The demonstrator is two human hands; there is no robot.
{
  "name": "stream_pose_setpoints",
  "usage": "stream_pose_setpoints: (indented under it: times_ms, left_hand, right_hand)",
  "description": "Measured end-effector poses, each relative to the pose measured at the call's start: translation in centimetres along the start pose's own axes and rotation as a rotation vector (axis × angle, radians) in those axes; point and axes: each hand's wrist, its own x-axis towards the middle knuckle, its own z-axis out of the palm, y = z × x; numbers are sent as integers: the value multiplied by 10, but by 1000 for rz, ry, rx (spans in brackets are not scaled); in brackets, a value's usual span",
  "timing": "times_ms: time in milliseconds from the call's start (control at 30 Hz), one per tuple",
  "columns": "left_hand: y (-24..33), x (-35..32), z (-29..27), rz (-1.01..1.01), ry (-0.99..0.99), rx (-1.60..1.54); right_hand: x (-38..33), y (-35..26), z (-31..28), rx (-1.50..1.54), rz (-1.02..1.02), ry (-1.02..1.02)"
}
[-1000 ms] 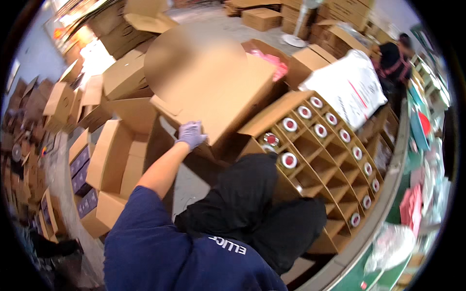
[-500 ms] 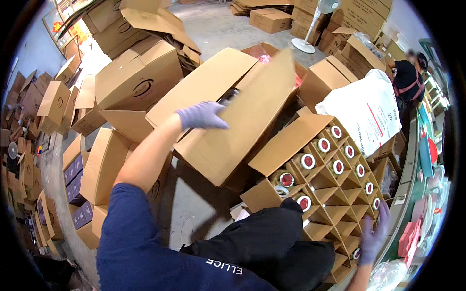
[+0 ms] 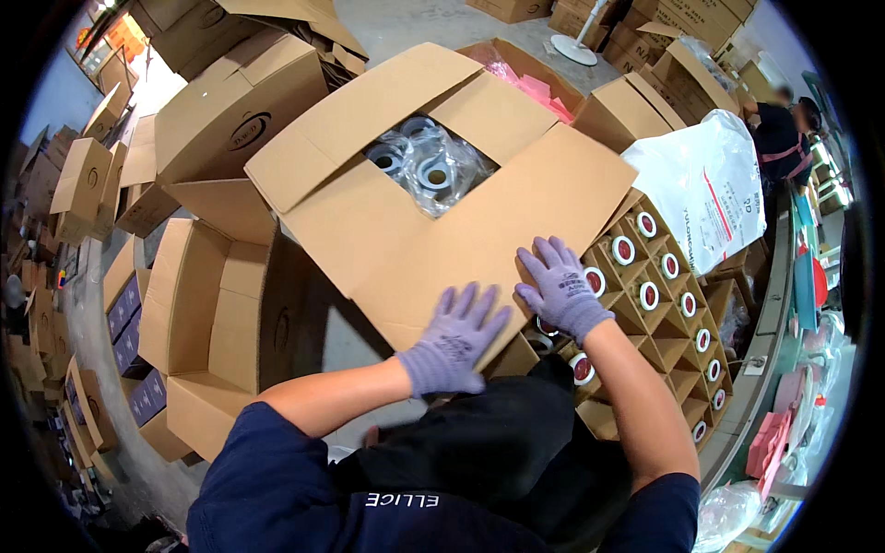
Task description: The person assembles thermal bottles by placing silver glass liners into plastic outer casings, attaching base caps, and then placing the completed bottles into a cardboard divider box.
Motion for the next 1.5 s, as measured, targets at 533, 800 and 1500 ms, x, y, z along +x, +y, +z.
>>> stream_pose_setpoints:
  times_ms: [533,800,1500]
  left_hand:
    - [-285,8,-50,-649,304,643]
    - [-246,38,18,-497,156,438]
    - [-137,-4,-35,58,-211,394]
  right_hand:
    - [263,-101,57,-85,-117,193]
    - [246,-43,106,-287,-75,31]
    - [103,-9,41,-353,-360,-210]
